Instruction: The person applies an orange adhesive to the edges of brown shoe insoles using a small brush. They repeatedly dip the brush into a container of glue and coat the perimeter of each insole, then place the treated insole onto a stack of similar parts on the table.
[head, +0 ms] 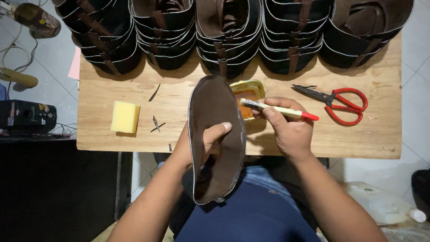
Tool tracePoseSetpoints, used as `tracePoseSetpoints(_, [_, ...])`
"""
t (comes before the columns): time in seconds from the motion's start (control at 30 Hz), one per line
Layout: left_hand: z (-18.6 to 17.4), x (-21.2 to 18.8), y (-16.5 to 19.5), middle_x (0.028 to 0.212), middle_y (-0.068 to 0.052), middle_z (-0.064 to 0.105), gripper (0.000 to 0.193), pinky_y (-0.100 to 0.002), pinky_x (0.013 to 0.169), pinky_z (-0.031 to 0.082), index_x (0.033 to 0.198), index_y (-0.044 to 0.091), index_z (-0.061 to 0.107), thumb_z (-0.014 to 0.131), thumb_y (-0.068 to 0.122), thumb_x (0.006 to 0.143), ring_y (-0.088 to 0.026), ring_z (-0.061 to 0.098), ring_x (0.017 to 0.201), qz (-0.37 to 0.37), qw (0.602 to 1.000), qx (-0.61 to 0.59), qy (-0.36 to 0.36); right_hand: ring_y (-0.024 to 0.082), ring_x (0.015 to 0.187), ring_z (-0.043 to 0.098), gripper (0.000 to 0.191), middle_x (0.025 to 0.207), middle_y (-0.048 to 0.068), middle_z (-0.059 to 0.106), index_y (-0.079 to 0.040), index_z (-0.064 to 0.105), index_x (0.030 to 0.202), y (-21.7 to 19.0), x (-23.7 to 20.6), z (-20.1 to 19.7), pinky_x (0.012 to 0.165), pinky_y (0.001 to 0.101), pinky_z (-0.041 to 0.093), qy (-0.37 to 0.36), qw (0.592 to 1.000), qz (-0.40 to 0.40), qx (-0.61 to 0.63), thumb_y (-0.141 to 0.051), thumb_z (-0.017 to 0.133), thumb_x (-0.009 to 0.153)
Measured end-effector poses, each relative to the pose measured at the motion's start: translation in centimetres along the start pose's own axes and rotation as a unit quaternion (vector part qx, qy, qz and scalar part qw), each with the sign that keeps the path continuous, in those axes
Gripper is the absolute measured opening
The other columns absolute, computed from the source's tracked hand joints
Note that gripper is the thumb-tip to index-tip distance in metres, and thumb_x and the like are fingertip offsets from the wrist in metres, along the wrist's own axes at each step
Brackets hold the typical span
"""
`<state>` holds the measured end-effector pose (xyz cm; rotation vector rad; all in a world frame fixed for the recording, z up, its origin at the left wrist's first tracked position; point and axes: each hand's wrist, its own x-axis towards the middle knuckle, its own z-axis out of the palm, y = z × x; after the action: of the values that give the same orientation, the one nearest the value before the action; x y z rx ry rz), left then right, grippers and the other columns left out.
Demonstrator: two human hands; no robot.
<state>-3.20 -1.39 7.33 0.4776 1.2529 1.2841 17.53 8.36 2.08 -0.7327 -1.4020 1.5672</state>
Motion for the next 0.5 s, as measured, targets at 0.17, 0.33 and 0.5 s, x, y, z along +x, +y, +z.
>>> tracePoseSetpoints(0.17, [-0.1,0.5,-0.9,0.105,-0.015,0.07,0.04,-0.051,0.074,0.062,0.123,-0.001,0.063,0.071,0.011,0.085,-0.028,0.071,0.091,-0.103,0.991,-0.086,-0.028,0.023,0.108,0.071,0.021,0.118,0.016,0.071,0.003,0.061,0.123,0.4,-0.1,0.2,0.1,0.0354,0.058,-0.004,1.0,0.016,0.016,-0.004,0.062,0.103])
tracePoseSetpoints(0.33, [-0.5,0.5,-1.1,0.107,-0.013,0.07,0.038,-0.052,0.076,0.063,0.122,0.0,0.063,0.069,0.012,0.087,-0.027,0.072,0.094,-0.106,0.988,-0.101,-0.049,0.019,0.108,0.065,0.01,0.116,0.013,0.067,0.0,0.063,0.11,-0.3,-0.1,0.0,0.099,0.0326,0.054,-0.021,0.994,-0.072,-0.078,0.001,0.063,0.101])
tracePoseSetpoints(0.5, [-0.3,0.6,-1.0,0.106,-0.013,0.068,0.039,-0.052,0.076,0.061,0.124,0.0,0.06,0.069,0.012,0.088,-0.027,0.07,0.094,-0.115,0.985,-0.104,-0.072,0.02,0.111,0.063,0.013,0.118,0.013,0.065,0.001,0.063,0.109,-1.6,0.4,0.3,0.101,0.0335,0.052,-0.048,0.985,-0.095,-0.136,0.003,0.064,0.096])
